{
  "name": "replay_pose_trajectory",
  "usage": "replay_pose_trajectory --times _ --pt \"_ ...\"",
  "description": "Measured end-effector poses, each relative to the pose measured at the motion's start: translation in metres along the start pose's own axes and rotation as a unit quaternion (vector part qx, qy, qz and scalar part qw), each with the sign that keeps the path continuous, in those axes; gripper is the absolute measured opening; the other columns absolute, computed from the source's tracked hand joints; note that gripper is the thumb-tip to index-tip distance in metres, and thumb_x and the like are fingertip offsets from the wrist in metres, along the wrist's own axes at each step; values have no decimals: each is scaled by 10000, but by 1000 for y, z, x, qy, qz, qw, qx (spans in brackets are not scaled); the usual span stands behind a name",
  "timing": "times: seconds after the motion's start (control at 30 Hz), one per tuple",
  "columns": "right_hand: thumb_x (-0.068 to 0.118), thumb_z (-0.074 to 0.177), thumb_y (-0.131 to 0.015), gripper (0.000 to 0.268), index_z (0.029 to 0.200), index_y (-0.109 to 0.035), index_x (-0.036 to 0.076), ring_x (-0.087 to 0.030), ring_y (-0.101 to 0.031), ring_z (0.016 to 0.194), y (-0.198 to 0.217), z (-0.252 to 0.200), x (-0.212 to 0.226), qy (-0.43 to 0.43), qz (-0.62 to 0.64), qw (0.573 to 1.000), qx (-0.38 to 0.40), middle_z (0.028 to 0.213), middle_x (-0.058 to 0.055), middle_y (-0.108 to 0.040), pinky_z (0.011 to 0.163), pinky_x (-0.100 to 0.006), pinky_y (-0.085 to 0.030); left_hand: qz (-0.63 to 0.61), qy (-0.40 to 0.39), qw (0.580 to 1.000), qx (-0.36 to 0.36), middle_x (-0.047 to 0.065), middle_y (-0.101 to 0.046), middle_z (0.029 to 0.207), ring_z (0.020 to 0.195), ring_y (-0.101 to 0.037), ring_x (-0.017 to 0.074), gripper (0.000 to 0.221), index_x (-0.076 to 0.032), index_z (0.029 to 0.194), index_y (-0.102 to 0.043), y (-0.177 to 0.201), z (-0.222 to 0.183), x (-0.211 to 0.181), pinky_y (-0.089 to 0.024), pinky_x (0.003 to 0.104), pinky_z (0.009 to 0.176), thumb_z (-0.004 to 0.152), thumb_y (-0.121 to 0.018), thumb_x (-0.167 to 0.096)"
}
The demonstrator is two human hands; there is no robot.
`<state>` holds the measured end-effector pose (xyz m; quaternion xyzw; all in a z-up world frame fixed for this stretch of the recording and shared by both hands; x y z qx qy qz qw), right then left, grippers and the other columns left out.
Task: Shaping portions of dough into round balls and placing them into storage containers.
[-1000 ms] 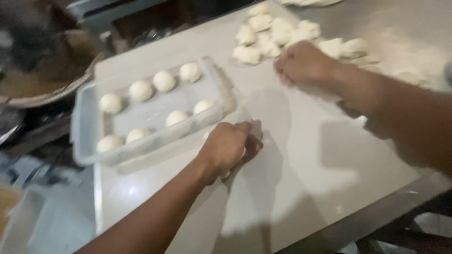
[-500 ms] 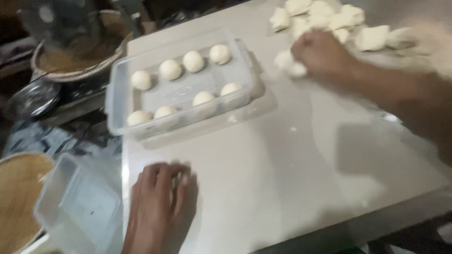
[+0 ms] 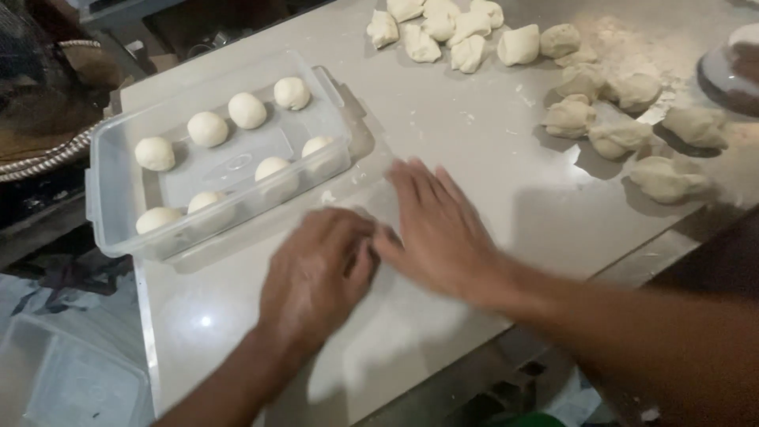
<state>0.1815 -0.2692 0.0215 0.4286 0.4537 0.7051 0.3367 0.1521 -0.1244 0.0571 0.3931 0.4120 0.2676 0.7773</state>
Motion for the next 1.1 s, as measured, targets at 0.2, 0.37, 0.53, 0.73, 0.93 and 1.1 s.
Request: replay_pose_trajectory --times 0.2,0.37,0.53,0.73,0.93,1.1 --pt "516 949 -522 722 1438 -467 -12 -420 -224 1472 17 36 -47 83 -83 993 24 1555 -309 -311 1172 -578 -128 138 23 990 -2 133 -710 1033 1000 -639 276 336 -46 986 -739 25 -4 40 -532 453 886 827 -786 -339" --pt "364 997 -582 601 1414 -501 -62 -432 -355 1505 41 -31 -73 134 -141 980 -28 1522 -317 -433 1214 -566 -236 171 49 984 -18 192 -688 1184 1110 -619 312 473 5 1176 -705 51 -49 61 -495 510 942 866 -761 -347" --pt "213 941 -619 448 1331 -597 -5 -314 -598 1303 36 -86 -49 -121 50 991 24 1418 -203 -611 1175 -402 -452 113 135 984 -40 194 -671 1303 1155 -647 313 435 7 1289 -667 49 -108 31 -554 474 898 973 -655 -292" --pt "316 957 -571 601 1355 -501 -128 -398 -376 1455 10 -64 28 63 -19 997 -44 1482 -301 -475 1199 -516 -244 -22 6 1000 -13 124 -726 1217 1040 -702 329 349 -79 1179 -756 8 -63 -34 -540 434 919 843 -664 -102" --pt "396 992 -507 651 1425 -454 -86 -381 -283 1493 8 6 -1 65 -42 996 34 1557 -293 -366 1217 -545 -154 71 15 997 -19 133 -716 1063 874 -689 289 150 -91 1036 -749 3 -5 -5 -554 455 774 903 -685 -119" --pt "448 919 -591 716 1468 -470 4 -396 -225 1519 45 -7 -54 17 -80 996 33 1593 -282 -333 1199 -607 -134 55 113 992 2 121 -684 1036 857 -701 242 178 -41 1054 -705 21 -19 52 -578 383 770 883 -677 -83"
Point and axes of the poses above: each hand's wrist, its own z-axis towards the middle knuckle, its own y-axis out of the back of the hand, x = y × z, the point moved 6 cm from there along z, towards the middle knuckle
